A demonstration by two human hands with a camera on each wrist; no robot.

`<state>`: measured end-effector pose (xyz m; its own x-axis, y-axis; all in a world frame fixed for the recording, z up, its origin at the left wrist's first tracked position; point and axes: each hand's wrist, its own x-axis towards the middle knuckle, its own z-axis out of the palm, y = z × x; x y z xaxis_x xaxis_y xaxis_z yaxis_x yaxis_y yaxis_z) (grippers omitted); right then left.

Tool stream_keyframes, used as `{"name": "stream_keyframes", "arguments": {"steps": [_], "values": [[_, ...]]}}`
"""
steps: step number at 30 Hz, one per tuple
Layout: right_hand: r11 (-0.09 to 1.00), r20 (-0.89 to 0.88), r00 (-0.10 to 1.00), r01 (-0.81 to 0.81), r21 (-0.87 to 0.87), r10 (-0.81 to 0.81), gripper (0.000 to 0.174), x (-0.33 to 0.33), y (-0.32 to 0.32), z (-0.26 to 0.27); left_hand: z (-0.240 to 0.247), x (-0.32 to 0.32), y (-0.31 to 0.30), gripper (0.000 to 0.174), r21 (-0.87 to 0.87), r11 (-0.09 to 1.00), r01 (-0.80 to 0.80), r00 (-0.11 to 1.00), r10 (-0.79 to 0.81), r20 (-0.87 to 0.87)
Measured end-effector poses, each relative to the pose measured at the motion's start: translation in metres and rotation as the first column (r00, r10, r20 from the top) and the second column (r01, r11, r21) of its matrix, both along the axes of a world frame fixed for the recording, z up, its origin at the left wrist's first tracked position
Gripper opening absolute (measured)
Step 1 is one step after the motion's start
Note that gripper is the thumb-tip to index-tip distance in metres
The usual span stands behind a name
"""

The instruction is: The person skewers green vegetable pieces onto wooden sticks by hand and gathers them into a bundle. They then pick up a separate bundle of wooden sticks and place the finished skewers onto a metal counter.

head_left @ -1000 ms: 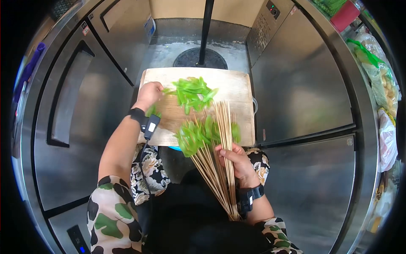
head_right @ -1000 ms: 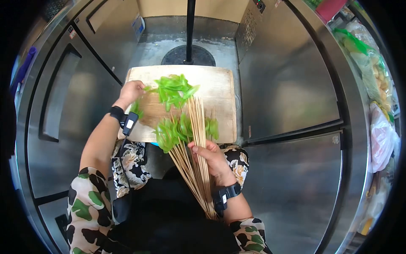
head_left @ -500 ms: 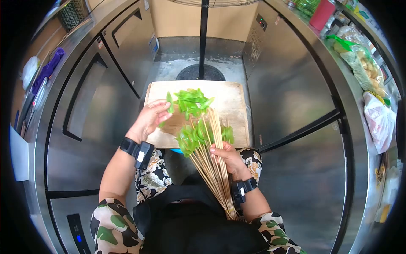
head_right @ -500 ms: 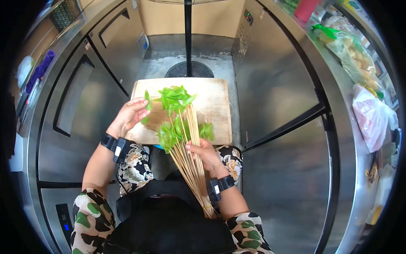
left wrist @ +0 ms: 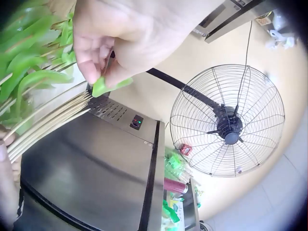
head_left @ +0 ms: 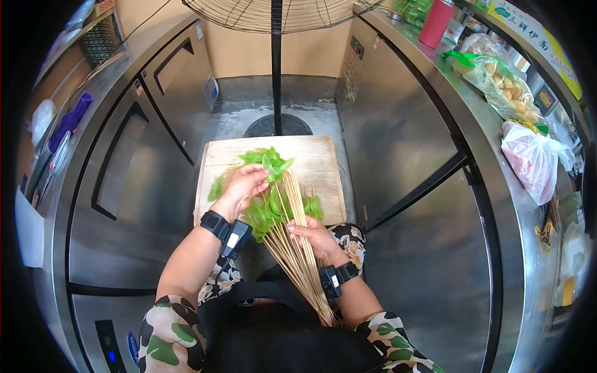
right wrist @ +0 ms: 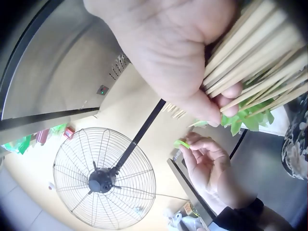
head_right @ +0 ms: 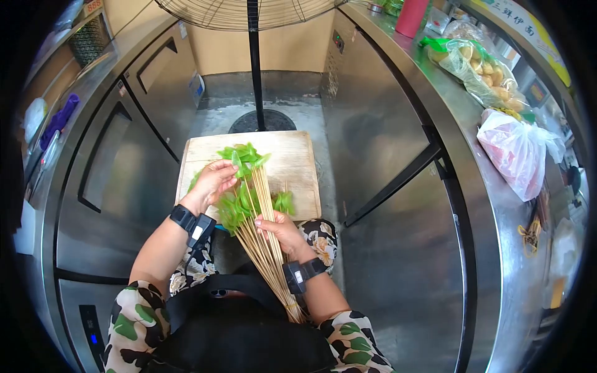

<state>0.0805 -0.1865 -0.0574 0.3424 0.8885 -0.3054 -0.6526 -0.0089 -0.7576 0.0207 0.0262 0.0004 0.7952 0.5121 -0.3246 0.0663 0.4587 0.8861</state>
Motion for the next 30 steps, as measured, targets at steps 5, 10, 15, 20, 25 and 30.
{"name": "stream_keyframes", "arguments": {"steps": [5, 10, 15, 20, 25, 30], "values": [[0.999, 0.033, 0.999, -0.041, 0.008, 0.041, 0.011, 0.002, 0.002, -0.005, -0.006, 0.004, 0.005, 0.008, 0.021, 0.998, -0.056, 0.998, 0.056, 0.000], [0.999, 0.033, 0.998, -0.046, 0.011, 0.046, 0.011, 0.002, 0.002, -0.005, -0.007, 0.009, 0.007, 0.012, 0.008, 0.999, -0.038, 0.997, 0.039, -0.068], [0.998, 0.047, 0.998, -0.052, 0.020, 0.051, 0.011, 0.002, 0.002, -0.005, -0.006, 0.012, 0.000, 0.020, 0.003, 0.996, -0.094, 0.995, 0.094, -0.021], [0.998, 0.062, 0.996, -0.060, 0.014, 0.059, 0.010, 0.001, 0.002, 0.000, -0.010, 0.011, 0.007, 0.016, 0.007, 1.000, 0.005, 0.998, -0.005, -0.062], [0.998, 0.096, 0.994, -0.053, 0.037, 0.049, 0.009, 0.001, 0.003, -0.003, -0.009, 0.011, 0.004, 0.012, 0.011, 1.000, 0.020, 0.990, -0.018, -0.139], [0.999, 0.121, 0.992, -0.027, 0.026, 0.024, 0.009, 0.000, 0.003, -0.003, -0.011, 0.008, -0.001, 0.015, -0.027, 0.998, 0.060, 0.990, -0.063, -0.129]]}}
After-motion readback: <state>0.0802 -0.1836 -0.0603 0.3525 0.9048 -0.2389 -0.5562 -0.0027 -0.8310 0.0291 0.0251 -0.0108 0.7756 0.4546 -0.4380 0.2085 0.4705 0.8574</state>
